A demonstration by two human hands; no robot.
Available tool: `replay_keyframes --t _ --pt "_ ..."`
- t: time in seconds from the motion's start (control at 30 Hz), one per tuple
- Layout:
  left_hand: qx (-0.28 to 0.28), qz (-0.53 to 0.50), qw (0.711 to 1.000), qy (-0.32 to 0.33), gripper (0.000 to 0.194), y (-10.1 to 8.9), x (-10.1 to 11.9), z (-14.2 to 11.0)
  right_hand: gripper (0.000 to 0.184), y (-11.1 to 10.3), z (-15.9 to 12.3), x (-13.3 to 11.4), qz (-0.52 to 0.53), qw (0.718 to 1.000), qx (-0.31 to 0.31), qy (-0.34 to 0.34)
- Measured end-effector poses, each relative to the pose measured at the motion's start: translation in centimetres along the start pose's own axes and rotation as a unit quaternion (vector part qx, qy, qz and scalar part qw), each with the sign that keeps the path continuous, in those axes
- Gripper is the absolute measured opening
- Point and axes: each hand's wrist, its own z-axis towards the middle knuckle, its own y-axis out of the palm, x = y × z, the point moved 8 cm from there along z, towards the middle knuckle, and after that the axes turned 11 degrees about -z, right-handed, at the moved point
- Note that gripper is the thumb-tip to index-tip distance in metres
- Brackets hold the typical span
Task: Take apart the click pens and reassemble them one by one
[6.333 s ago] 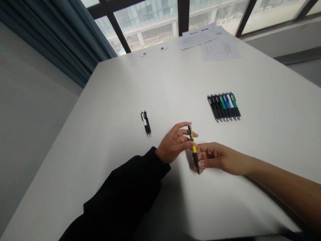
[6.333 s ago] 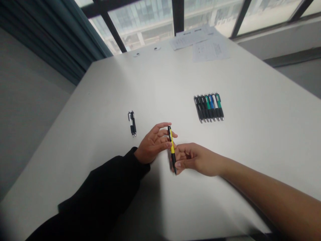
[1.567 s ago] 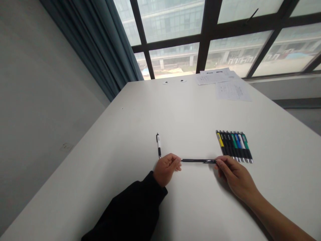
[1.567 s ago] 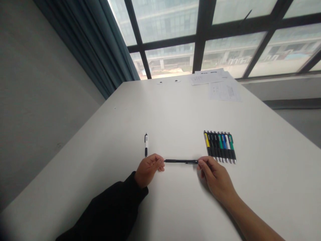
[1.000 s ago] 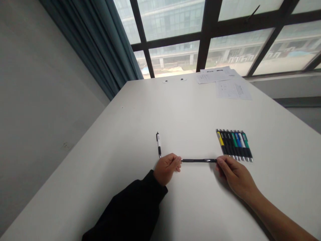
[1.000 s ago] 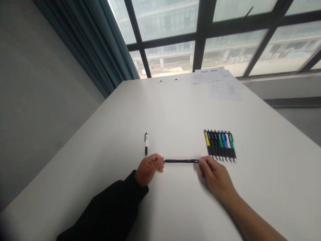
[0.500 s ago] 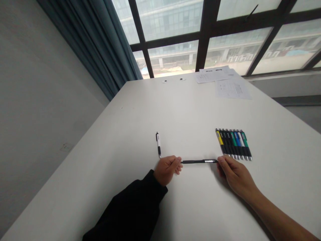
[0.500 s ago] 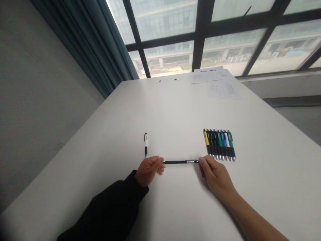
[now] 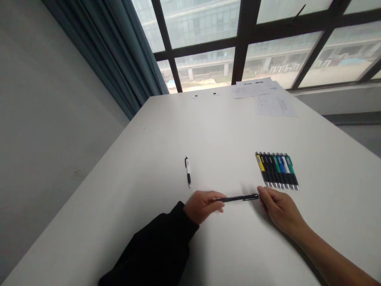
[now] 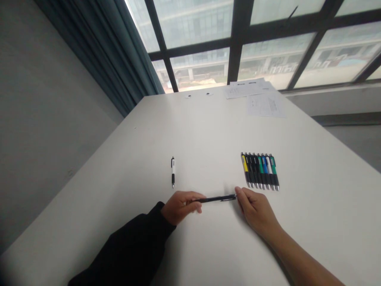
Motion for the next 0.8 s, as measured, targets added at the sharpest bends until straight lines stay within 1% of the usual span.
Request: replay_keyframes --t 0.07,0.17,0.23,0.27,0.33,0.37,0.43,0.47,0.5,0.53,0.57,0.63,0.7,0.8 --pt "-0.037 0.078 0.996 0.032 0.030 0.8 0.8 -0.1 0.058 0.2 -0.1 -0.1 -0.003 1.000 -0.006 -0.005" --pt "-0.064 0.201 0.973 0.098 0.025 2.7 2.0 -0.6 0.057 0.3 -0.2 -0.2 -0.004 1.000 -0.008 -0.013" --pt "-0.099 0.217 0.962 0.135 0.024 4.6 2.4 -1.1 0.056 0.3 -0.2 -0.2 -0.002 1.000 -0.007 -0.021" --pt "-0.111 0.209 0.961 0.145 0.024 5.4 2.6 -1.4 0.056 0.3 -0.2 -0.2 0.001 1.000 -0.007 -0.025" --pt "-0.084 0.180 0.971 0.131 0.024 5.8 2.6 -1.4 0.057 0.3 -0.2 0.0 0.012 0.999 -0.014 -0.030" --pt "-0.071 0.151 0.980 0.109 0.024 5.7 2.3 -1.3 0.058 0.3 -0.2 0.1 0.022 0.999 -0.022 -0.034" --pt "-0.036 0.051 0.997 0.036 0.024 5.1 1.3 -1.0 0.061 0.6 -0.4 -0.4 0.044 0.996 -0.049 -0.058" --pt "-0.015 -0.011 1.000 -0.001 0.025 4.7 0.7 -0.9 0.060 0.9 -0.5 -0.9 0.053 0.993 -0.070 -0.081" --pt "0.007 -0.072 0.997 -0.031 0.028 4.2 0.2 -0.8 0.057 1.2 -0.8 -1.7 0.058 0.988 -0.094 -0.108" --pt "0.031 -0.122 0.991 -0.047 0.030 3.8 -0.2 -0.7 0.053 1.7 -1.1 -2.5 0.058 0.982 -0.120 -0.134" --pt "0.051 -0.156 0.985 -0.050 0.031 3.4 -0.3 -0.6 0.046 2.1 -1.5 -3.3 0.053 0.976 -0.146 -0.154" --pt "0.072 -0.177 0.981 -0.038 0.030 2.9 -0.3 -0.5 0.039 3.0 -2.2 -4.4 0.035 0.968 -0.181 -0.172" --pt "0.071 -0.166 0.983 -0.031 0.027 3.0 0.0 -0.6 0.040 3.5 -2.8 -5.1 0.031 0.963 -0.203 -0.177" --pt "0.063 -0.121 0.991 -0.018 0.024 3.3 0.6 -0.8 0.043 3.7 -3.2 -5.4 0.058 0.958 -0.223 -0.172"
